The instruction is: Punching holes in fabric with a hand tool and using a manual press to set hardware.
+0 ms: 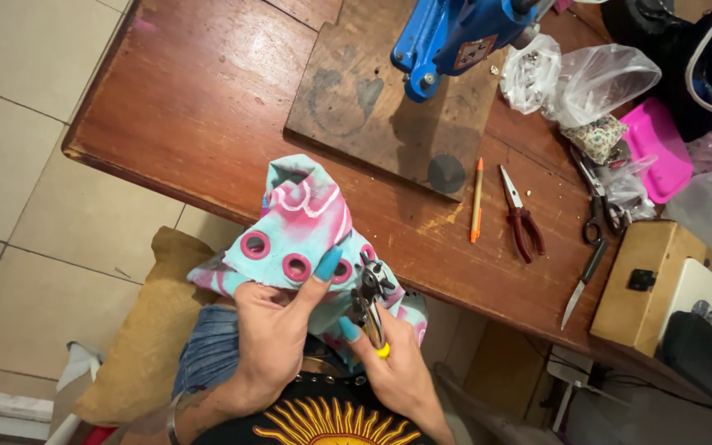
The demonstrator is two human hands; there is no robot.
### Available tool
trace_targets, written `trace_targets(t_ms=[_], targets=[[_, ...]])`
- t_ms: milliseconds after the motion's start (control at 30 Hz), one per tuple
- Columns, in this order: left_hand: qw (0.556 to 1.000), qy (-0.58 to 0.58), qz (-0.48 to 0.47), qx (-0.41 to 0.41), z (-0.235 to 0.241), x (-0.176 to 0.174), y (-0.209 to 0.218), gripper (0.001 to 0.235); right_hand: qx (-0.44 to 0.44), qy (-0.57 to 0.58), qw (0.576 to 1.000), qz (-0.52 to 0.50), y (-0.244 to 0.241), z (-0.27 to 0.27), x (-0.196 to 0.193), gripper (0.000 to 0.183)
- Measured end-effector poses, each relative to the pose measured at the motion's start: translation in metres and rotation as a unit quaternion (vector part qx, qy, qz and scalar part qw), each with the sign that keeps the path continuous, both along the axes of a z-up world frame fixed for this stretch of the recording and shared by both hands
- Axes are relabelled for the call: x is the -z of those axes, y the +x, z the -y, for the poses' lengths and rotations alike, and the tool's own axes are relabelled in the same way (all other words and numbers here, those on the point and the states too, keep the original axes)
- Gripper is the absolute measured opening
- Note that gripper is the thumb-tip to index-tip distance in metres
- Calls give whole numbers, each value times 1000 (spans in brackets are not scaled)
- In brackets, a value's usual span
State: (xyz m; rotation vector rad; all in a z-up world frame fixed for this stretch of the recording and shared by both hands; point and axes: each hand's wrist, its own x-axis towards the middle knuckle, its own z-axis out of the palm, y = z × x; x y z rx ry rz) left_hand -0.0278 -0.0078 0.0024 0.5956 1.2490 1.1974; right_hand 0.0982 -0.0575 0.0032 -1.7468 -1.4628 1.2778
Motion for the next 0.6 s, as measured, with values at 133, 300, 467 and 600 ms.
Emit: trace_targets(t_ms=[133,300,467,600], targets=[[1000,4,22,-2,1,-3,2,24,35,31,999,3,-1,6,15,28],[998,30,57,-10,-2,-5,6,11,48,-1,999,1,0,2,11,32],[982,-40,182,-44,-9,-1,11,25,6,-100,984,-145,14,1,-16,45],[975,-56,203,-65,-10,12,11,13,-18,-65,985,-160,67,32,2,59]])
